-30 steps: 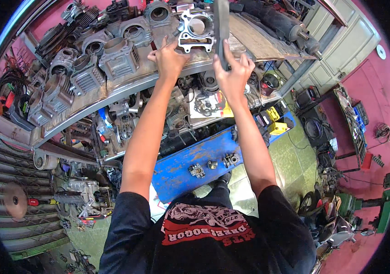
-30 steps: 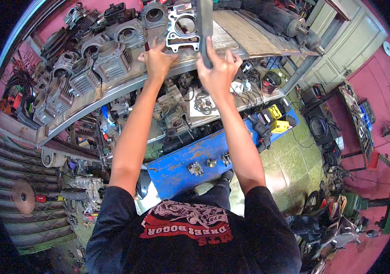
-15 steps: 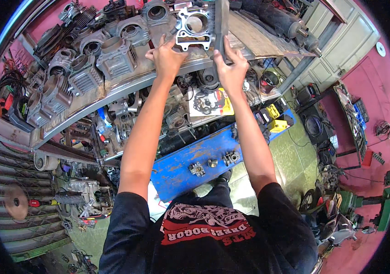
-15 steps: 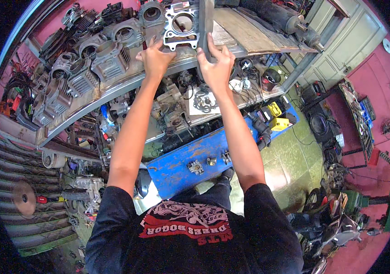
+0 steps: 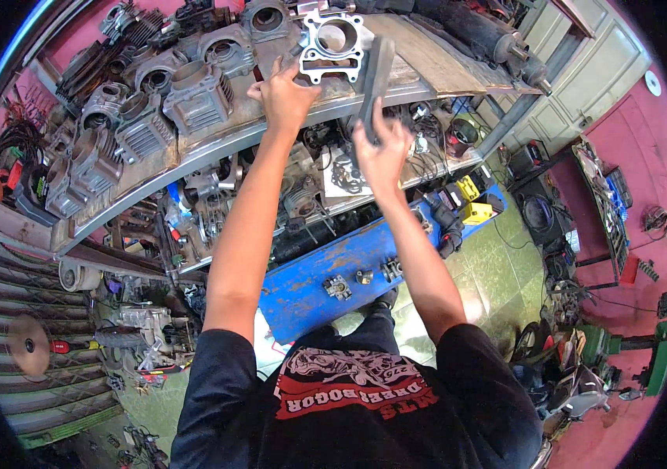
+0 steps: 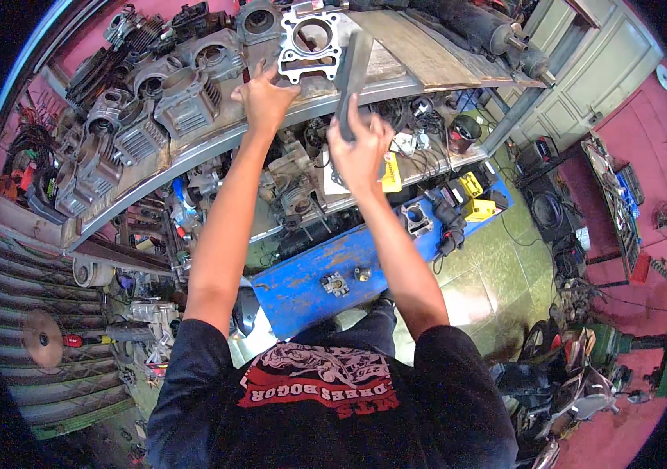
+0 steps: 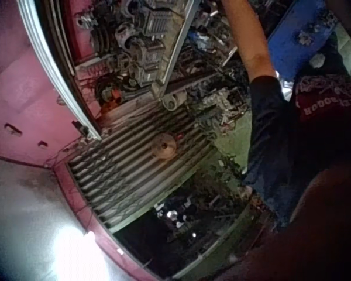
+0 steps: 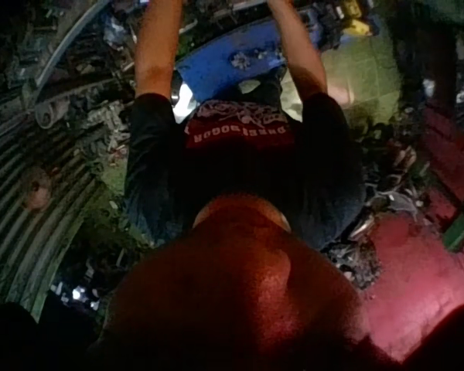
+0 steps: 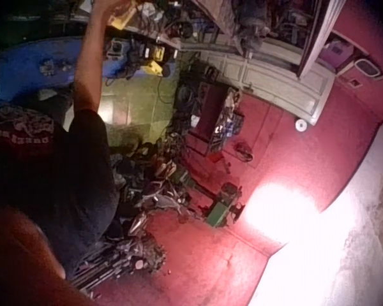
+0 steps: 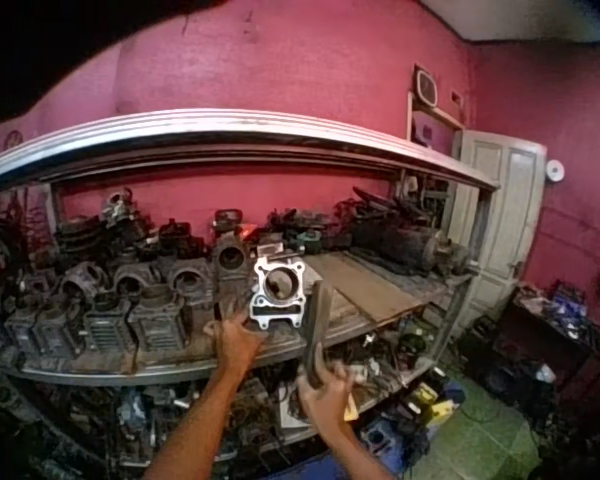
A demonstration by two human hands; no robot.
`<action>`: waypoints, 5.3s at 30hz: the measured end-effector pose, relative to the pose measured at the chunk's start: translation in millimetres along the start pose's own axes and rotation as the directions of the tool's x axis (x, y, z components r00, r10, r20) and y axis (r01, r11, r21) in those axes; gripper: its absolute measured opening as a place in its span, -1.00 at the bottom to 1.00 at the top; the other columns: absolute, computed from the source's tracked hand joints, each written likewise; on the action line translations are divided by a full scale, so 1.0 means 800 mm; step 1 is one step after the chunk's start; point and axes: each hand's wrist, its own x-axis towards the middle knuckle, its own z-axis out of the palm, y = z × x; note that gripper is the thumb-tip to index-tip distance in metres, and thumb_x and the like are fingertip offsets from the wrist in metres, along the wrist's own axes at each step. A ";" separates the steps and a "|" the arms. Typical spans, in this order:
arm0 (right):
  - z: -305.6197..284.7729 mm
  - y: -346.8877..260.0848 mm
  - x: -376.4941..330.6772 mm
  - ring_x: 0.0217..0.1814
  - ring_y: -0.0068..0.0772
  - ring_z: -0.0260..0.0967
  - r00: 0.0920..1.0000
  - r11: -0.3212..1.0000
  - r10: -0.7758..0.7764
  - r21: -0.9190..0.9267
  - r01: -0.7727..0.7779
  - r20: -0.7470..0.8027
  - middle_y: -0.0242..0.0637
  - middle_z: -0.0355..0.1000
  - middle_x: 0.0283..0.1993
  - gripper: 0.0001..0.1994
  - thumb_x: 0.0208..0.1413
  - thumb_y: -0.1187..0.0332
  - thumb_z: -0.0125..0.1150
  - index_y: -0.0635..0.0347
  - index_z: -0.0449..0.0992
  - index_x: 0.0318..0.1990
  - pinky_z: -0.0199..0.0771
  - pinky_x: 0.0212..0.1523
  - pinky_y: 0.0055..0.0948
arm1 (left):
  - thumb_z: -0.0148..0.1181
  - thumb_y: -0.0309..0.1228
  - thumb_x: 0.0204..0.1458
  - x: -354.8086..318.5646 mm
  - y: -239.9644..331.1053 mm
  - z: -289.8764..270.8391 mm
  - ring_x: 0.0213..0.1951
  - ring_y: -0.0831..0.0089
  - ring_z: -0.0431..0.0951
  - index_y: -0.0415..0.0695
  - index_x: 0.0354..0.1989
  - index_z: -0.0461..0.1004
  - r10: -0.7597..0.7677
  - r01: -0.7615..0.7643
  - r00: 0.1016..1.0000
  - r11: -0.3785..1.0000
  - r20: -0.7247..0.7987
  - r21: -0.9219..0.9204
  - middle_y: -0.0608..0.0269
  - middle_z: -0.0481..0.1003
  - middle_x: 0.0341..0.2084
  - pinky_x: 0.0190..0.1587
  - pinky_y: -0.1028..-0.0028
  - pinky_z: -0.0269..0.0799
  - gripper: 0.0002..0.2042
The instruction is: The person uses a metal file to smooth the edges of several metallic engine cylinder heads on a workbench. They repeatedly file the surfaces, rotate the parts to access different angles, and place the finished pieces into a blue tray below.
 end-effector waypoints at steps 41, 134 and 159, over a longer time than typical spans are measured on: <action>-0.057 0.043 -0.004 -0.25 -0.38 0.40 0.869 0.861 -0.471 -0.133 0.491 0.153 -0.41 0.42 -0.59 -0.42 -0.18 0.32 0.44 0.05 0.61 0.14 0.20 0.17 0.03 | 0.51 -0.09 -0.34 0.000 -0.009 0.003 -0.09 0.04 0.63 0.05 -0.08 0.69 0.101 -0.097 0.986 0.995 -0.129 0.037 -0.05 0.49 0.19 0.10 0.12 0.17 -0.47; -0.046 -0.054 0.024 -0.28 -0.32 0.45 0.915 0.931 -0.359 0.004 0.365 0.184 -0.33 0.52 -0.57 -0.43 -0.14 0.33 0.42 0.07 0.60 0.16 0.12 0.24 -0.02 | 0.40 -0.15 0.07 0.054 -0.022 -0.056 0.49 0.09 0.08 0.00 0.50 0.01 0.263 -0.208 0.949 0.937 0.174 -0.279 -0.01 0.12 0.46 0.44 -0.05 -0.04 -0.13; -0.100 -0.027 0.086 -0.14 -0.33 0.38 0.737 0.798 -0.516 -0.067 0.599 0.437 -0.38 0.54 -0.51 -0.40 -0.09 0.20 0.39 -0.21 0.56 0.23 0.05 0.30 0.08 | 0.27 -0.20 0.18 0.018 -0.029 -0.060 0.56 0.05 -0.25 -0.09 0.48 0.05 0.299 -0.263 0.935 0.945 0.190 -0.193 0.07 0.12 0.47 0.36 -0.16 -0.20 -0.25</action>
